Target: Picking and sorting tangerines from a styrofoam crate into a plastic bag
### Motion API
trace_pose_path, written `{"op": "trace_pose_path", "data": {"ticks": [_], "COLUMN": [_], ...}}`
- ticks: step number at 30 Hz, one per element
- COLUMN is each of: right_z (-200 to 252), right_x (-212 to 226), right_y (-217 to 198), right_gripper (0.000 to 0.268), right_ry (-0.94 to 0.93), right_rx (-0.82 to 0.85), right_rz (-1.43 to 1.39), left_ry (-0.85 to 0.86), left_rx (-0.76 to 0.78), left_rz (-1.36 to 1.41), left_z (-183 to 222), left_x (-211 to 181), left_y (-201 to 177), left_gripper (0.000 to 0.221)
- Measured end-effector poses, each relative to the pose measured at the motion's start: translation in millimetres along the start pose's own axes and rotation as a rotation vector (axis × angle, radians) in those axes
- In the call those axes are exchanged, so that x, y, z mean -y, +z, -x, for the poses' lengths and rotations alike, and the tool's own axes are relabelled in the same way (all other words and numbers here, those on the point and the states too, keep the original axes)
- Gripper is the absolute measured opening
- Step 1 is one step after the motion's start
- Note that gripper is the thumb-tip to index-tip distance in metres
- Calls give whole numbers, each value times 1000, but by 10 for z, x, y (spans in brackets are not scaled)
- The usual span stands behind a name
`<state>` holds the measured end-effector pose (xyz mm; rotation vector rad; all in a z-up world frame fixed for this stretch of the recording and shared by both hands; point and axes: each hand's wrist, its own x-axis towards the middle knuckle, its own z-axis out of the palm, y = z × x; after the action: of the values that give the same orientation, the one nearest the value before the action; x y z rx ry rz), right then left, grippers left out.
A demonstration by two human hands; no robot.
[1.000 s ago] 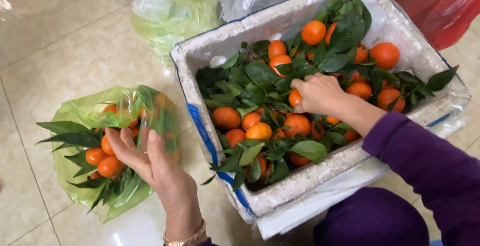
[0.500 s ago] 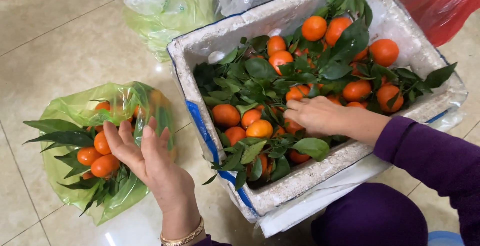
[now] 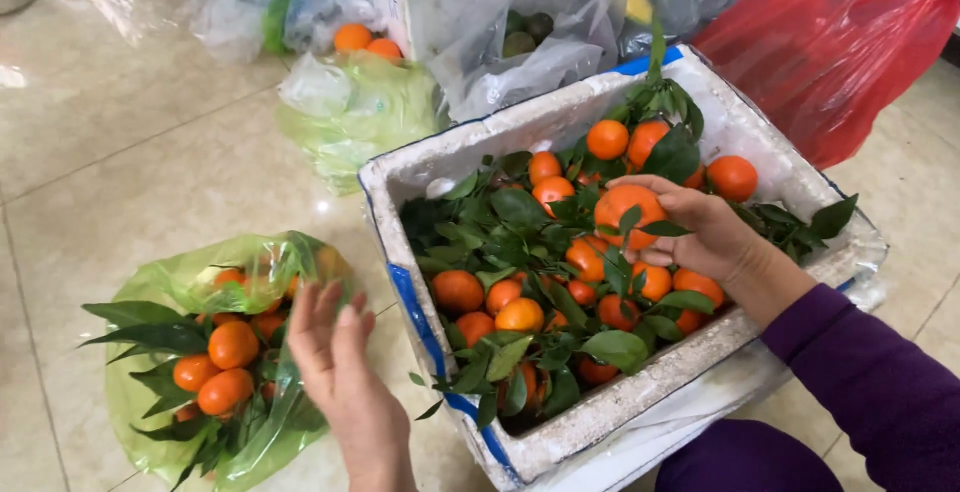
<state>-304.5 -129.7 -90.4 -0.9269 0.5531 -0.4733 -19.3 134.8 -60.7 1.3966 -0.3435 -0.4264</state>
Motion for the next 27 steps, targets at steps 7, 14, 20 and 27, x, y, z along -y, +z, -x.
{"op": "trace_pose_path", "data": {"ticks": [7,14,20,27], "right_z": [-123,-110,-166,22], "right_x": [-295,-492,-80,404], "right_y": [644,1388,1237,1613], "right_gripper": [65,61,32,10], "right_ry": [144,225,-110,-344], "right_rx": [88,273,-174,84], "right_rz": [-134,-163,680,1153], "left_ry": [77,-23,495,664], "left_rx": [420,679,403,314], "left_rz": [-152,111,-331,-525], "left_z": [276,459,389,327], "left_x": [236,27,52,104], "left_y": [223,335,257,228], "left_gripper": [54,85,72,83]}}
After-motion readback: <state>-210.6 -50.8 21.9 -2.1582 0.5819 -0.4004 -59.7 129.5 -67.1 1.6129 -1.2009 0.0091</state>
